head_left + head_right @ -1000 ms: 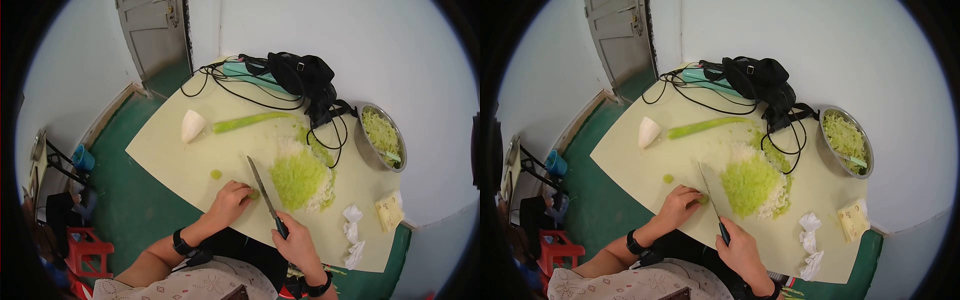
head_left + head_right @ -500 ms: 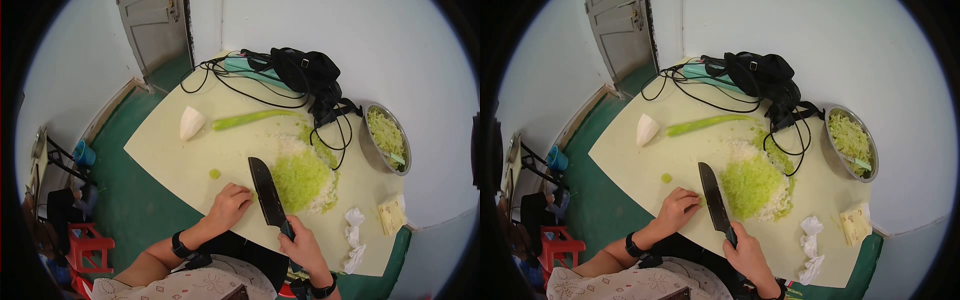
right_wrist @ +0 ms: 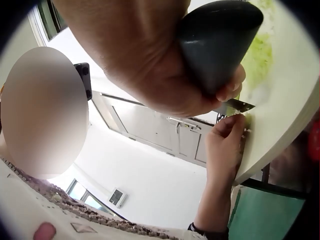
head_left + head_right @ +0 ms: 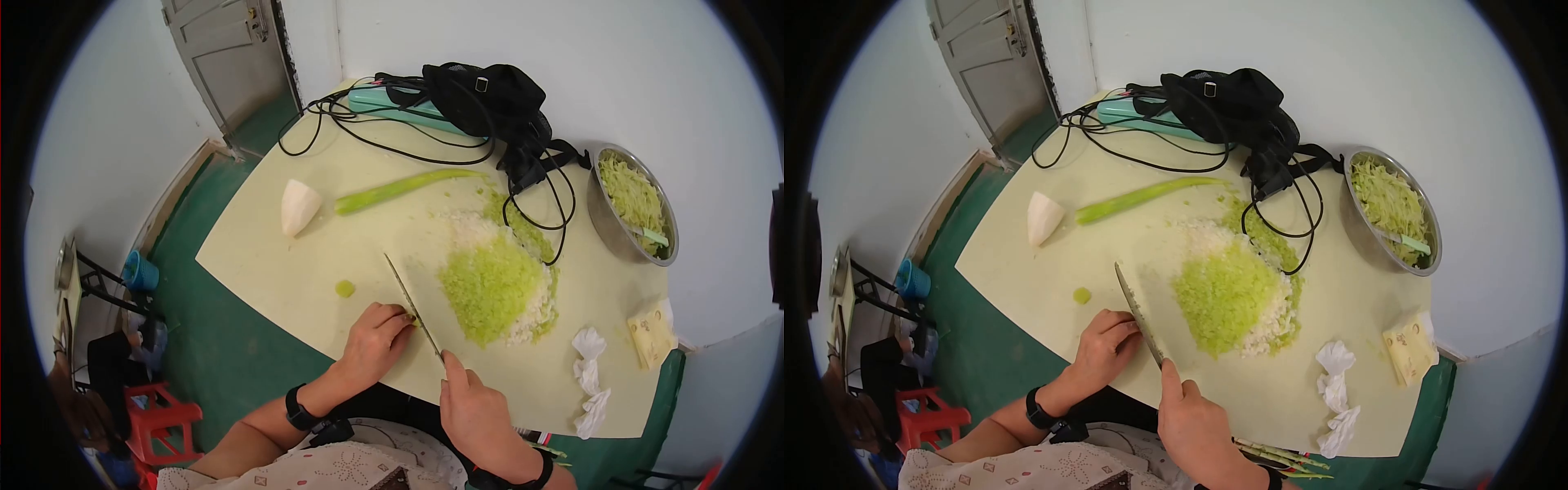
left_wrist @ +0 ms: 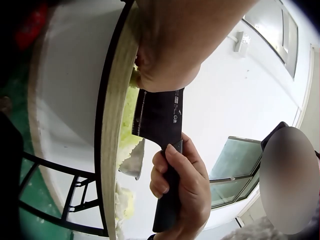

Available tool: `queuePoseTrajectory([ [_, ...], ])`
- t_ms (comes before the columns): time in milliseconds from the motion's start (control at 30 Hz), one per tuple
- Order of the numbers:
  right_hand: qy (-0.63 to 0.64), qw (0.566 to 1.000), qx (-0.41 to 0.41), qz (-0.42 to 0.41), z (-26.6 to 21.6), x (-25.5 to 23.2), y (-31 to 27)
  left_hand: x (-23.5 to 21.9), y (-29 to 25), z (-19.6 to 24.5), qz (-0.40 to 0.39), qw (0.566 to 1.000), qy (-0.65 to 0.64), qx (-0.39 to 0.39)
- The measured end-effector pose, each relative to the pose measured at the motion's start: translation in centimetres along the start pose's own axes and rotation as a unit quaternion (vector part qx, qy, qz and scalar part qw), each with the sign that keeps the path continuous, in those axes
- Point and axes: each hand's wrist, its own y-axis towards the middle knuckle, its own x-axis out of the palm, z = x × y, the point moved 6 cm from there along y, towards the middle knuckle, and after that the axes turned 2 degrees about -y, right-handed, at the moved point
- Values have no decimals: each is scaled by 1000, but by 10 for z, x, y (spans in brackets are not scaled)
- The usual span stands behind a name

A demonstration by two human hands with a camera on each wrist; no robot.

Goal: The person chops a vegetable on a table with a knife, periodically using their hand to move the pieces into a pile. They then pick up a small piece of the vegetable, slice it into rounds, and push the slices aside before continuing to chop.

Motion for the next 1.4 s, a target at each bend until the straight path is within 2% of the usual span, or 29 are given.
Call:
queuePoseTrajectory([
  [200, -40, 999, -20, -7, -1, 5, 0, 1, 1, 2, -10, 1000, 13, 11],
  [467, -123, 991, -42, -30, -4, 12, -1, 4, -1, -2, -41, 998, 35, -11],
  [667, -96, 994, -34, -50, 1, 17, 15, 2, 1, 0, -24, 999, 23, 4],
  [867, -27, 999, -46, 2, -2, 5, 17, 0, 1, -1, -5, 1000, 8, 2],
  [967, -77, 996, -26, -35, -9, 3, 9, 1, -2, -1, -13, 1000, 12, -12],
  [1267, -87, 995, -37, -27, -4, 9, 6, 3, -1, 0, -23, 1000, 18, -4],
  [1400, -66, 994, -36, -75, -3, 9, 14, 2, 0, 2, -14, 1000, 24, 8],
])
